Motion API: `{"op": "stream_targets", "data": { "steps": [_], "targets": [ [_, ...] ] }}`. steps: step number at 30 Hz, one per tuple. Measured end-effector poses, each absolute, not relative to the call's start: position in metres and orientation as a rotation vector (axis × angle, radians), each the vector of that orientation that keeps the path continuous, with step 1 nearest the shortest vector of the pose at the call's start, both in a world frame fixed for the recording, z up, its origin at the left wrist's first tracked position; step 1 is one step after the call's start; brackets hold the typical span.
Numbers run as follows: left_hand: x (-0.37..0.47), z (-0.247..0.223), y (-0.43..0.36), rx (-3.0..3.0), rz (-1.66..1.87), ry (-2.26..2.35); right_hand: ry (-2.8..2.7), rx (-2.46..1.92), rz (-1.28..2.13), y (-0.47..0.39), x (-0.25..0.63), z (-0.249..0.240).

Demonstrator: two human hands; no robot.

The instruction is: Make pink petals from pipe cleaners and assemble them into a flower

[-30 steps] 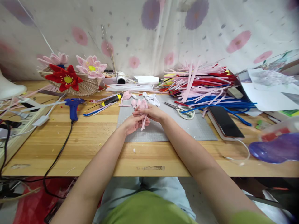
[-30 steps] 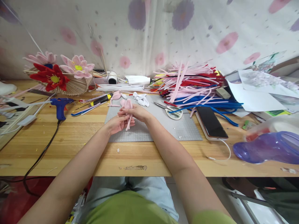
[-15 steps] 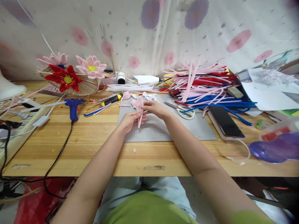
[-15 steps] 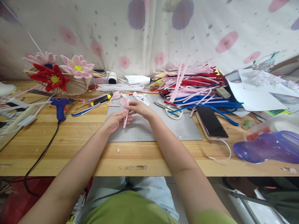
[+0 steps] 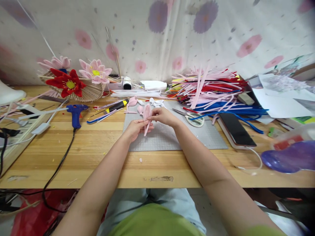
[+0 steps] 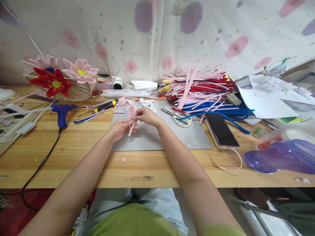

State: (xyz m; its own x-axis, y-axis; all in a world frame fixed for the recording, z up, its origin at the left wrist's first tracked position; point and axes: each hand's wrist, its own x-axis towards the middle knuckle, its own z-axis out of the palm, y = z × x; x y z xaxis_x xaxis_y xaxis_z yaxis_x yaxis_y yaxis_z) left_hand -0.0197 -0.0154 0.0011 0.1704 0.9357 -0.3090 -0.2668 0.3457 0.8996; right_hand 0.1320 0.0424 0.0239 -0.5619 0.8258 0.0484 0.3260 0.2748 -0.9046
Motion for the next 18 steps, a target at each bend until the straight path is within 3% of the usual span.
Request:
{"op": "stream_targets", "data": {
  "steps": [10, 18],
  "targets": [
    [-0.018, 0.000, -0.016, 0.799, 0.999, 1.105, -1.975, -0.936, 1.410, 0.037, 0.127, 0.019],
    [-0.019, 0.004, -0.016, 0.827, 0.950, 1.028, -1.634, -1.034, 1.558, 0.035, 0.119, 0.012]
  ]
}}
